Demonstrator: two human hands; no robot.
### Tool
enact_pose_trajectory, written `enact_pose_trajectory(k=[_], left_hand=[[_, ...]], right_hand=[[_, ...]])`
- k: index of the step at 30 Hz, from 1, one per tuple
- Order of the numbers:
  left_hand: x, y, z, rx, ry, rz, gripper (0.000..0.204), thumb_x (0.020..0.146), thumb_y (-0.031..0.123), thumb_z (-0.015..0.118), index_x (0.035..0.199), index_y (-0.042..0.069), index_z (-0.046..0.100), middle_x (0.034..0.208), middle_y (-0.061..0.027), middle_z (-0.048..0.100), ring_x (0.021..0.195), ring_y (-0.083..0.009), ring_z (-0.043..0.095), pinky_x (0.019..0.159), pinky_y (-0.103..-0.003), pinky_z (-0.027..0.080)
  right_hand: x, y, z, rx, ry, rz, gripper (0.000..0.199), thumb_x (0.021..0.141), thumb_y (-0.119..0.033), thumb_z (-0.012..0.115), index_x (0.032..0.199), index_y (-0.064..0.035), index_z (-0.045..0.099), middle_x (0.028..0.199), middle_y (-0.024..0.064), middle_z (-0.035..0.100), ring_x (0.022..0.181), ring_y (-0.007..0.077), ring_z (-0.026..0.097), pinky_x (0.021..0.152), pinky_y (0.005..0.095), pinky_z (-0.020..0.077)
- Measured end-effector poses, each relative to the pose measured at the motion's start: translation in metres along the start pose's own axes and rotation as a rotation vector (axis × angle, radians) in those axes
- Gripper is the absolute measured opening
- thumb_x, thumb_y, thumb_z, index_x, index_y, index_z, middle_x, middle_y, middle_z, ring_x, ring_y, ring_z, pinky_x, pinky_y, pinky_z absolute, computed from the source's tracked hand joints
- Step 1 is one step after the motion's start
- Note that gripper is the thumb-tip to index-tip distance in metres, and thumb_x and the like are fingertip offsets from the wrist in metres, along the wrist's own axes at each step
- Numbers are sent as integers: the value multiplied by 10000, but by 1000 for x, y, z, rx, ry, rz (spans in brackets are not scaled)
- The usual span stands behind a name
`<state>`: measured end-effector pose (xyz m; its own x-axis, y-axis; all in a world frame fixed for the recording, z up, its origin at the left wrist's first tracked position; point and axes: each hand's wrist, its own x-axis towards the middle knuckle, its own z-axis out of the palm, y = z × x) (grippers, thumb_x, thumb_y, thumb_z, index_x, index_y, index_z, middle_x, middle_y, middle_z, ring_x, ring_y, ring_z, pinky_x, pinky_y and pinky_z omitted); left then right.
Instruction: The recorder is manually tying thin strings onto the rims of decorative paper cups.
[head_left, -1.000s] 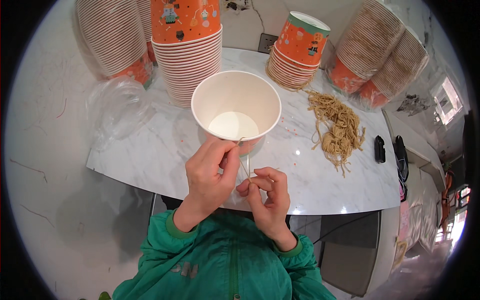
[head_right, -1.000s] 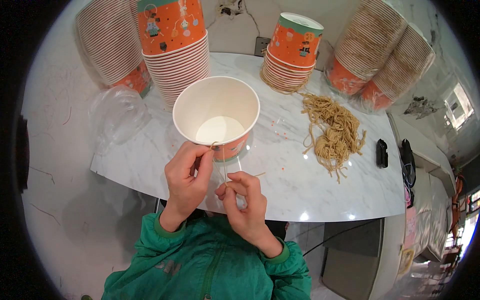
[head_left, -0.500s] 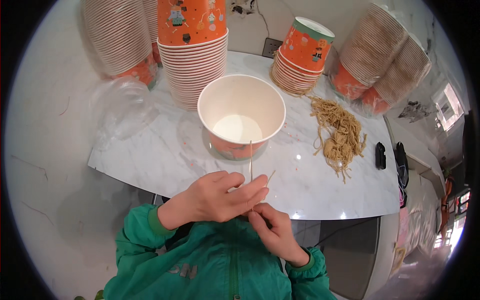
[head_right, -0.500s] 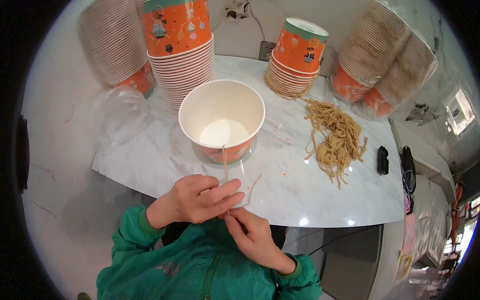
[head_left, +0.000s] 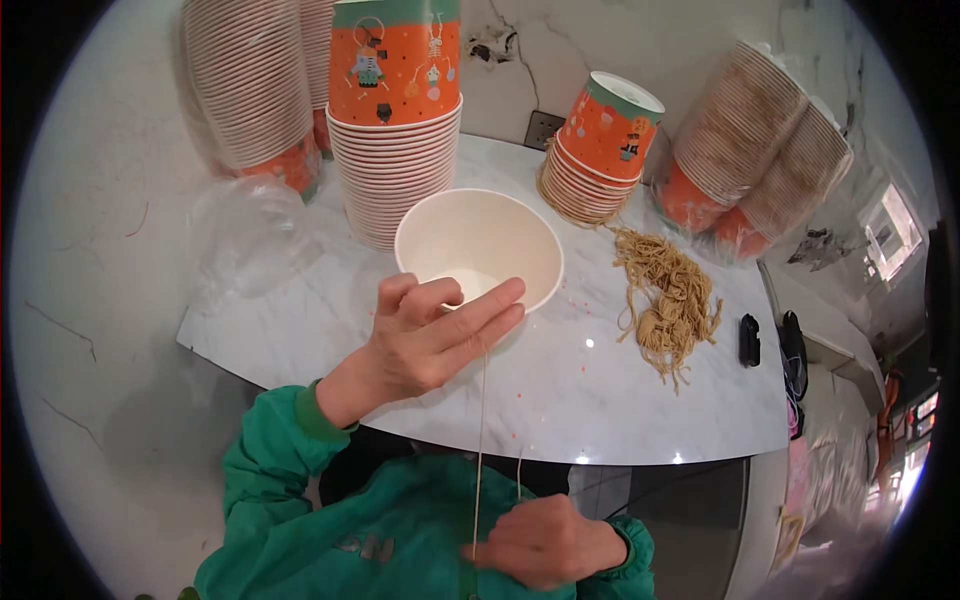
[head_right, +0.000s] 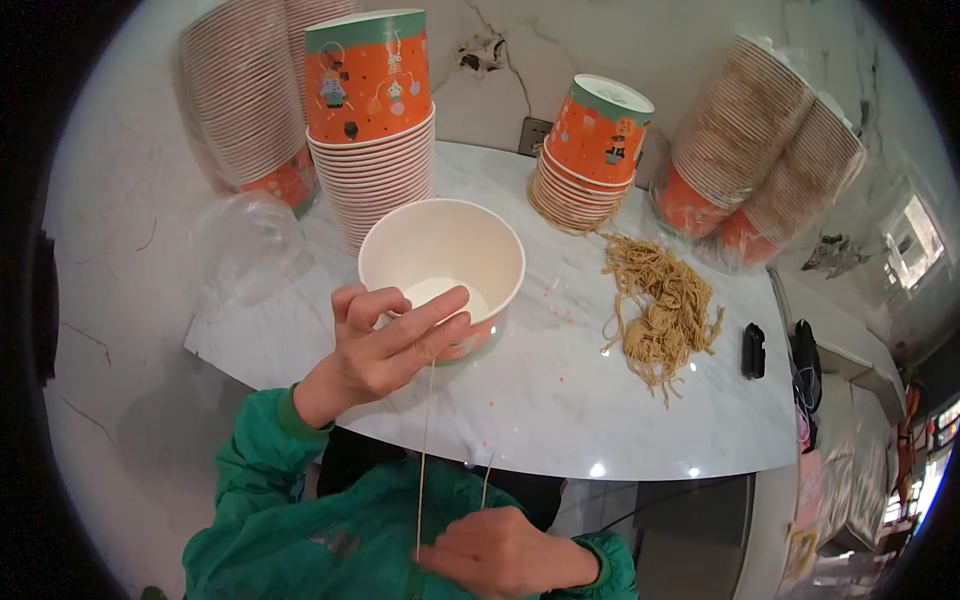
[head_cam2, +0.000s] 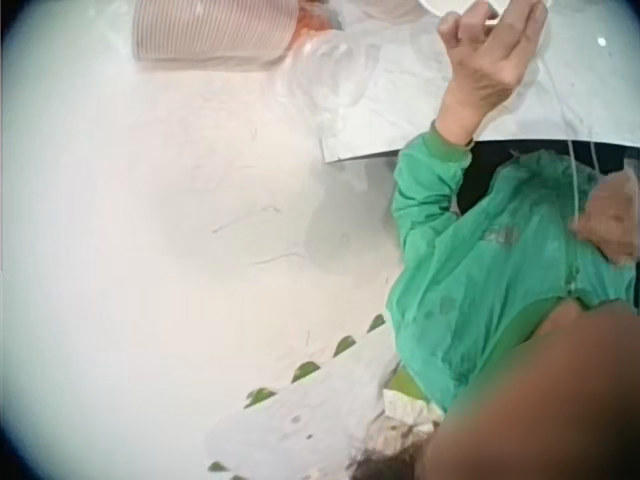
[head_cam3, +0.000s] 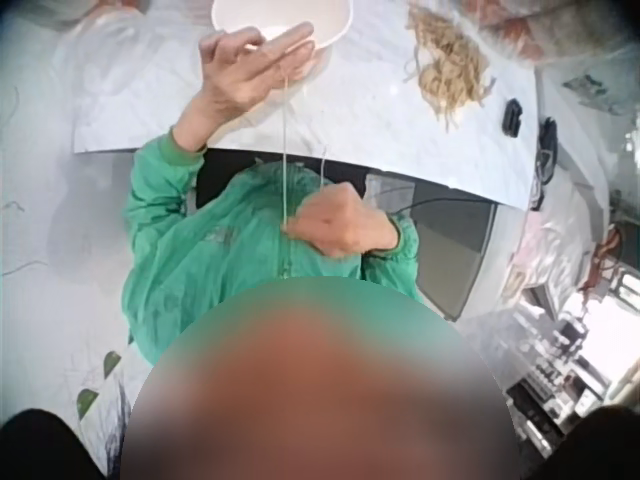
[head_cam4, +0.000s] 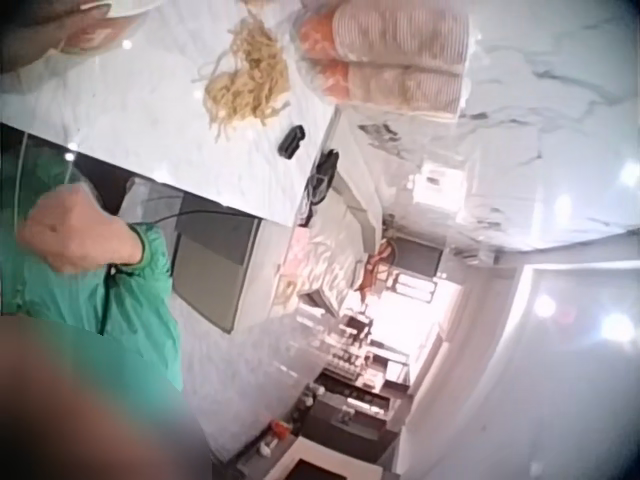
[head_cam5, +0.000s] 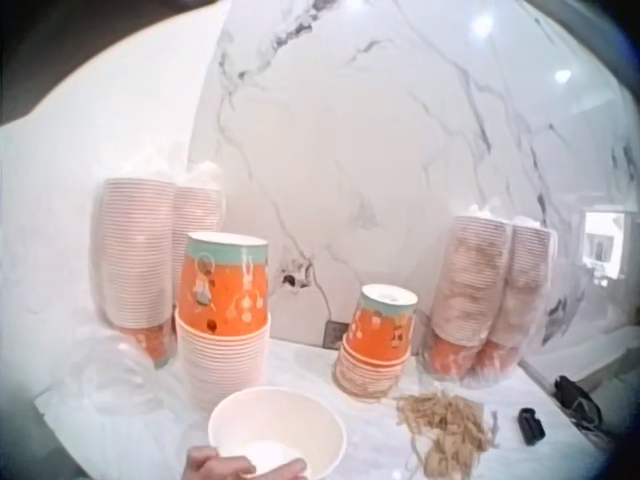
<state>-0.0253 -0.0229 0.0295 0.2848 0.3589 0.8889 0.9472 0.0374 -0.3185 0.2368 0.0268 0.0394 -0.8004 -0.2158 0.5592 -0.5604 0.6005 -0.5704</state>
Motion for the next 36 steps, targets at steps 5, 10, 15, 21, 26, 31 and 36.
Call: enact_pose_trajectory(k=[5, 10, 15, 21, 26, 31, 36], left_hand=[[-4, 23, -10, 108, -99, -232, 408, 656, 60, 701, 1047, 116, 802, 1173, 29, 739, 736, -154, 463, 662, -280, 419], [8, 35, -35, 189, -187, -309, 386, 623, 31, 689, 997, 60, 781, 1077, -22, 729, 712, -177, 477, 589, -282, 415], [17, 23, -60, 52, -252, -346, 378, 618, 36, 710, 994, 50, 749, 961, -23, 704, 711, -203, 525, 594, -303, 438], [7, -11, -68, -389, -362, -498, 341, 666, -158, 604, 939, 22, 699, 945, -110, 680, 796, -315, 579, 692, -379, 486], [4, -67, -30, -662, -455, -493, 303, 718, -156, 496, 906, 5, 669, 1019, -126, 687, 931, -319, 636, 826, -371, 514], [5, -106, 39, -744, -338, -567, 301, 802, -117, 477, 1015, -18, 664, 1126, -139, 692, 1004, -302, 668, 860, -357, 539], [26, -57, 30, -218, -61, -455, 339, 800, -79, 596, 1104, 24, 706, 1039, -105, 700, 843, -294, 701, 686, -361, 562]], right_hand=[[20, -4, -22, 136, -130, -154, 120, 906, -88, 648, 904, 0, 729, 751, 92, 635, 604, 214, 593, 513, 347, 427], [31, -5, -50, 104, 91, -220, 171, 857, -39, 657, 990, 10, 752, 734, 77, 616, 554, 208, 564, 474, 322, 383], [20, 0, -65, -196, 778, 64, 124, 678, 26, 674, 765, 33, 762, 668, 109, 631, 532, 214, 554, 500, 274, 391], [14, 38, -82, -302, 985, 402, 130, 927, 57, 647, 984, 22, 759, 784, 23, 673, 637, 48, 536, 560, 209, 358], [15, 82, -87, -332, 854, 465, 102, 967, 10, 684, 1049, 24, 742, 751, -26, 598, 642, 25, 470, 566, 195, 330], [9, 108, -79, -283, 830, 623, 77, 981, -60, 694, 1008, 2, 730, 688, -15, 591, 601, 38, 475, 544, 224, 374], [-9, 111, -68, -436, 663, 762, 117, 962, -137, 712, 921, -28, 711, 595, 74, 597, 485, 151, 541, 485, 304, 401]])
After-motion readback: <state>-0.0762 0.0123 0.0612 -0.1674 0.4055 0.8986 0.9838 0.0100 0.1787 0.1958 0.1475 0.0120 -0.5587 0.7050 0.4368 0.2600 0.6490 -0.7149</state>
